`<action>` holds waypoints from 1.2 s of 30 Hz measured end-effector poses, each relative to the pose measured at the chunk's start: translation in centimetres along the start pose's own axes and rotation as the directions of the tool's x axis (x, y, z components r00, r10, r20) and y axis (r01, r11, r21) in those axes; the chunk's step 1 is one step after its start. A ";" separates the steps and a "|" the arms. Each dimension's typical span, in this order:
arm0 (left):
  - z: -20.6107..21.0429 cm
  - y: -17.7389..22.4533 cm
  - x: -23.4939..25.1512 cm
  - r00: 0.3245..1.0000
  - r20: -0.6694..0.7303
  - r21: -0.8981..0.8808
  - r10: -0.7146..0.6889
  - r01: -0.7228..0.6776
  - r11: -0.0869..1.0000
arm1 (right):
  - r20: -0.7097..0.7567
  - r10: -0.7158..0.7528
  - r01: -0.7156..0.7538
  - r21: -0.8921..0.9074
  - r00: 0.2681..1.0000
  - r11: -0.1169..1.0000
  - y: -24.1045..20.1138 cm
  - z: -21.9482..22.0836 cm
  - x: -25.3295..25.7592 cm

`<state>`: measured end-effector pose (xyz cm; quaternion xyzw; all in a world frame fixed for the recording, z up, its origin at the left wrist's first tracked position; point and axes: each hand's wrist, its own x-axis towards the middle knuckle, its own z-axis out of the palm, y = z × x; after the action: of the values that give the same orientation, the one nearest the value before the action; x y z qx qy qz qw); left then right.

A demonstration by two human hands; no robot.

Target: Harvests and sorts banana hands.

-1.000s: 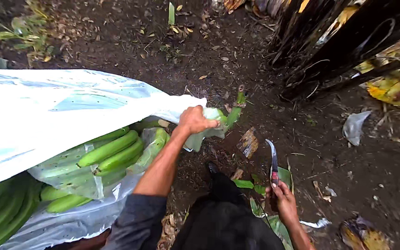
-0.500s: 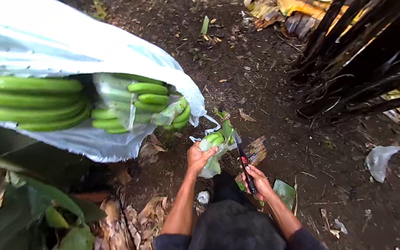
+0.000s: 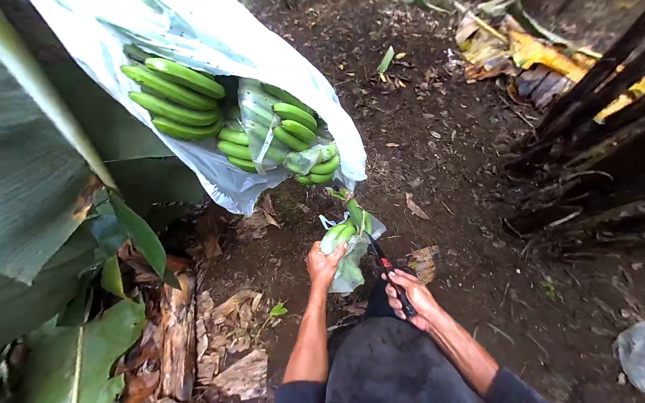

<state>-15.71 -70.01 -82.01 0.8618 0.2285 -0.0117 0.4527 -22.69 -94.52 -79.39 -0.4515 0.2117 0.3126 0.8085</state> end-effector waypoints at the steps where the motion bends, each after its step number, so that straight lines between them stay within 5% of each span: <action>1: 0.9 0.1 -0.1 1.000 -0.012 -0.012 -0.001 0.000 1.000 | 0.021 0.015 -0.015 0.001 1.000 1.000 -0.6 -1.2 0.4; 11: 21.0 -0.5 2.7 0.989 -0.089 -0.051 -0.115 0.111 0.993 | 0.039 0.222 -0.223 0.009 0.974 0.975 -9.8 -17.3 10.0; 18: 30.9 0.8 0.2 0.950 -0.050 -0.087 -0.307 0.302 0.949 | -0.087 0.396 -0.390 0.073 0.914 0.918 -15.9 -23.3 10.7; 24: 33.3 0.3 -2.9 0.955 -0.036 -0.171 -0.296 0.286 0.943 | -0.050 0.443 -0.433 0.134 0.895 0.891 -17.4 -25.4 8.0; 27: 33.0 -1.3 -3.6 0.937 -0.020 -0.167 -0.347 0.340 0.926 | -0.007 0.460 -0.459 0.026 0.888 0.888 -16.8 -23.8 8.5; 31: 30.8 -4.6 -7.6 0.925 -0.016 -0.193 -0.379 0.369 0.909 | 0.240 0.469 -0.430 -0.198 0.850 0.881 -16.4 -19.6 6.4; 36: 28.1 -12.4 -13.6 0.816 -0.111 -0.216 -0.568 0.538 0.815 | 0.243 0.477 -0.331 -0.463 0.844 0.822 -13.2 -16.9 12.5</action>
<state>-27.69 -91.29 -105.09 0.7125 0.5074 -0.0496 0.4821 -5.60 -110.40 -87.81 -0.4894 0.0884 0.5910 0.6351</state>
